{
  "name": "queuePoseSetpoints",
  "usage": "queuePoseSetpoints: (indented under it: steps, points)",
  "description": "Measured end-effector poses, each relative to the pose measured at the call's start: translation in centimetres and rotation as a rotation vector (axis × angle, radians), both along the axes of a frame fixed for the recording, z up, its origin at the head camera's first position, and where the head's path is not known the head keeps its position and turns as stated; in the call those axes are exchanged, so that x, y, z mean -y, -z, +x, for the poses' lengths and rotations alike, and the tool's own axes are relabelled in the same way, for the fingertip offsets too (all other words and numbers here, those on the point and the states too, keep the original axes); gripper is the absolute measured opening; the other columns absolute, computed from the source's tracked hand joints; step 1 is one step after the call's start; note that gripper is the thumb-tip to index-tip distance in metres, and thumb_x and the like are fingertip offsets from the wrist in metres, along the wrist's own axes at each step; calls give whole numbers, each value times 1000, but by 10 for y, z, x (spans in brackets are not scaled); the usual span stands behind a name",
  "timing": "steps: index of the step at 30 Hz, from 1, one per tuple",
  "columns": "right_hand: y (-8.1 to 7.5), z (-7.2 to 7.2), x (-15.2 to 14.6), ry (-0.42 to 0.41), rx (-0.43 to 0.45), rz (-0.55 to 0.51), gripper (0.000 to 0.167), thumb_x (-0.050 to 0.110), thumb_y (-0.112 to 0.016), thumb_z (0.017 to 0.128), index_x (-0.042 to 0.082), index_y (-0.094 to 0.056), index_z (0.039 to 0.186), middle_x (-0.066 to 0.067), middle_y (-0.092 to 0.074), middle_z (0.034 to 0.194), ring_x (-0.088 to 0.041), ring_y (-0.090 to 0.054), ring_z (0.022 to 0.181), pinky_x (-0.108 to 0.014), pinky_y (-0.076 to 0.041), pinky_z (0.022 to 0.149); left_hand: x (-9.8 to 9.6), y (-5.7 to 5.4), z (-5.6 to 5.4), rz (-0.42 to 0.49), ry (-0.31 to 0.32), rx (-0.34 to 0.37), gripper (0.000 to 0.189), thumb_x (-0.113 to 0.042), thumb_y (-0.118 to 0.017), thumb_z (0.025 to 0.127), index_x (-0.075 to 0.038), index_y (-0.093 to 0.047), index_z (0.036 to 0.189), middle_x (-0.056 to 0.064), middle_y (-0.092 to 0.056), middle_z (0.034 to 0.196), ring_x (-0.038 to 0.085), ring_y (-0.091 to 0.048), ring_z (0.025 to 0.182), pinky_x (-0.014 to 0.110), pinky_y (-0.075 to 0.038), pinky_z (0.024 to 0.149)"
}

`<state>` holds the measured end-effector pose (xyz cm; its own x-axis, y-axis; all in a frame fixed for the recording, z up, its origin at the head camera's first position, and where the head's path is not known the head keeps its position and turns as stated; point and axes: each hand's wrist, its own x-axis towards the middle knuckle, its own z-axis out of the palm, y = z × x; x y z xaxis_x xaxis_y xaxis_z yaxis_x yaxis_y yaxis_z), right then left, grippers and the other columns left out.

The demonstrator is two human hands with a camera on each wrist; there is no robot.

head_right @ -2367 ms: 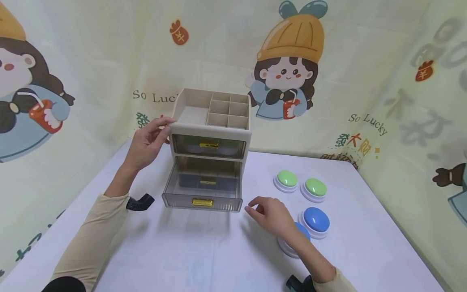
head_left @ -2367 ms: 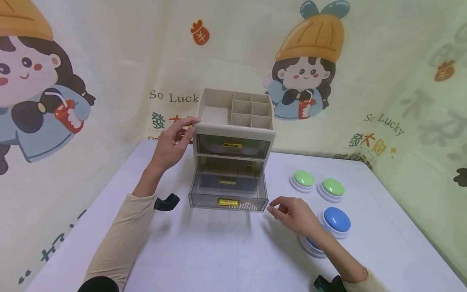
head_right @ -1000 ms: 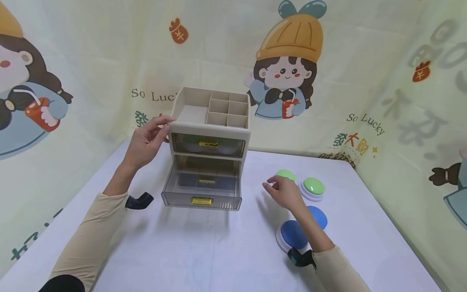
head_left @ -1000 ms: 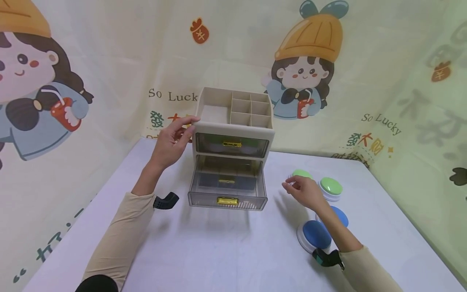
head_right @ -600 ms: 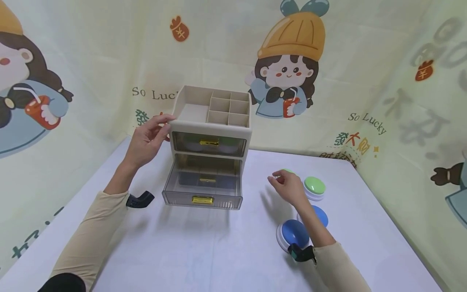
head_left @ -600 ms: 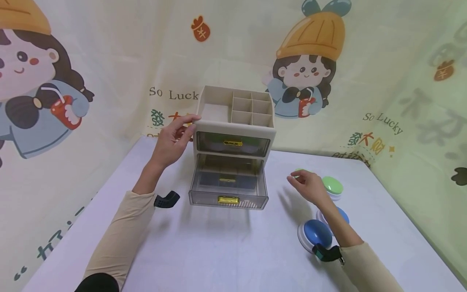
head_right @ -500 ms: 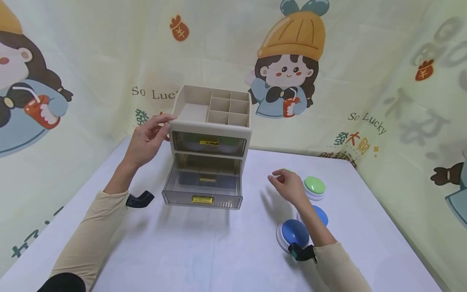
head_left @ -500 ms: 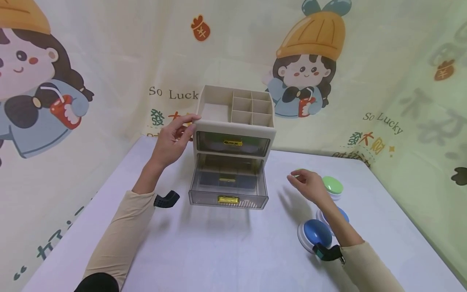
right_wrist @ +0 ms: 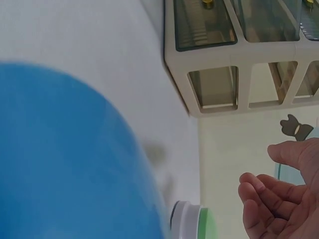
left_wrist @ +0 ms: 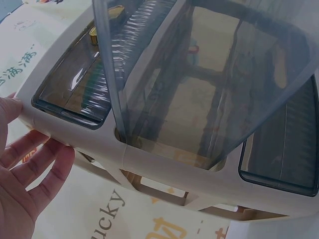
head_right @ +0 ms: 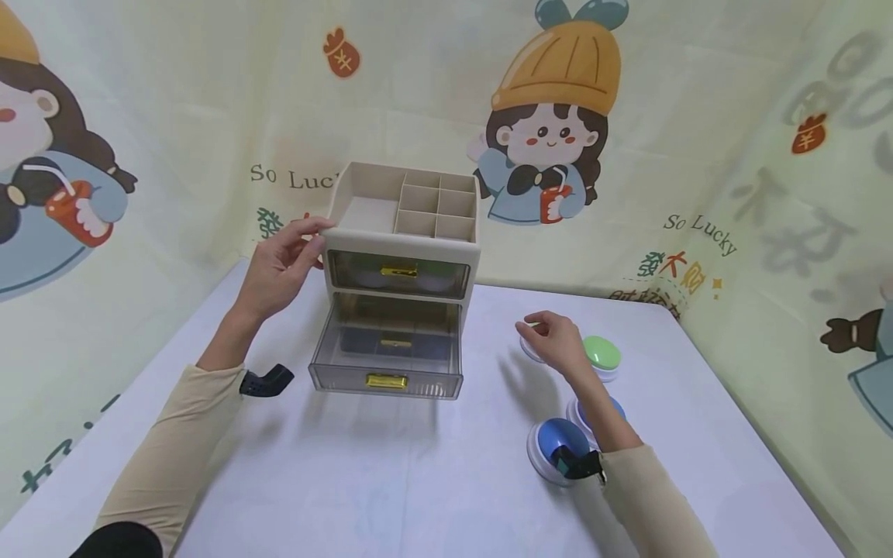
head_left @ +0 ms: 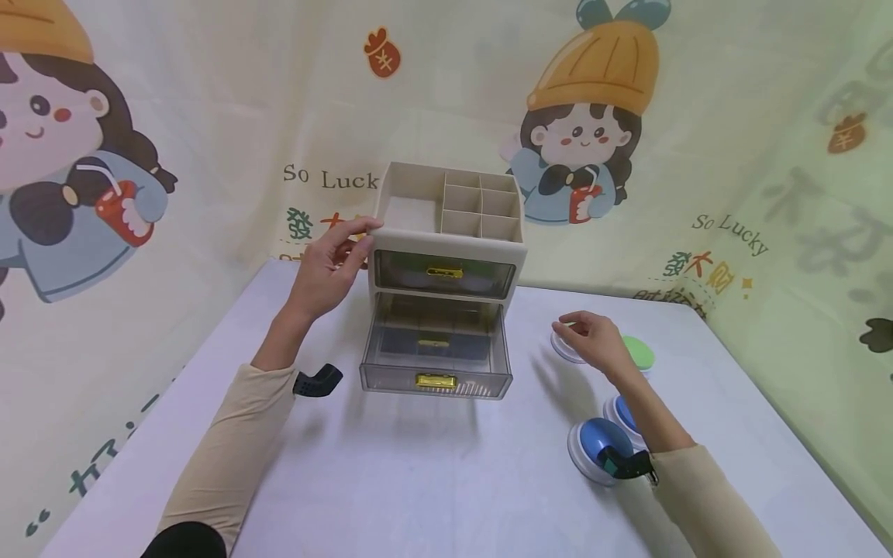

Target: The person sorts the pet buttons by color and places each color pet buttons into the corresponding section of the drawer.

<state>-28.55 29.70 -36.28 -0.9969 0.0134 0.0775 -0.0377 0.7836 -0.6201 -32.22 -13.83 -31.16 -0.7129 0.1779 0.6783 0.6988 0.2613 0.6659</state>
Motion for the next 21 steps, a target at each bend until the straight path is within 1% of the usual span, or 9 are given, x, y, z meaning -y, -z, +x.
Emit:
queuePoseSetpoints:
  steps: [7, 13, 17, 21]
  points:
    - [-6, -4, -3, -12, 28, 3, 49, 36, -64, 101, -1, -62, 133, -23, -69, 119, -35, -63, 108, -36, -56, 83, 0, 0, -1, 3, 0, -3, 33, -11, -60, 104, -12, -64, 136, 5, -62, 139, 23, -68, 103, 21, -56, 79]
    - [-6, -9, -9, -29, 53, 6, 53, 38, -65, 101, 0, -59, 136, -22, -67, 122, -34, -62, 112, -42, -56, 90, -1, 0, 0, 2, -3, 2, 33, -11, -60, 104, -13, -64, 136, 5, -62, 140, 23, -68, 102, 20, -55, 80]
    - [-6, -11, -13, -69, 49, 6, 55, 38, -68, 99, -1, -59, 136, -21, -67, 124, -35, -62, 114, -46, -56, 94, 0, 0, 0, 5, -5, 5, 33, -12, -60, 104, -14, -64, 136, 4, -62, 139, 22, -67, 101, 22, -56, 79]
    - [-6, -13, -16, -127, 20, 36, 50, 32, -70, 98, -1, -60, 134, -21, -67, 125, -36, -62, 115, -52, -53, 98, 0, 0, 0, 7, -6, 5, 33, -12, -60, 104, -14, -64, 136, 4, -62, 139, 22, -67, 101, 23, -56, 79]
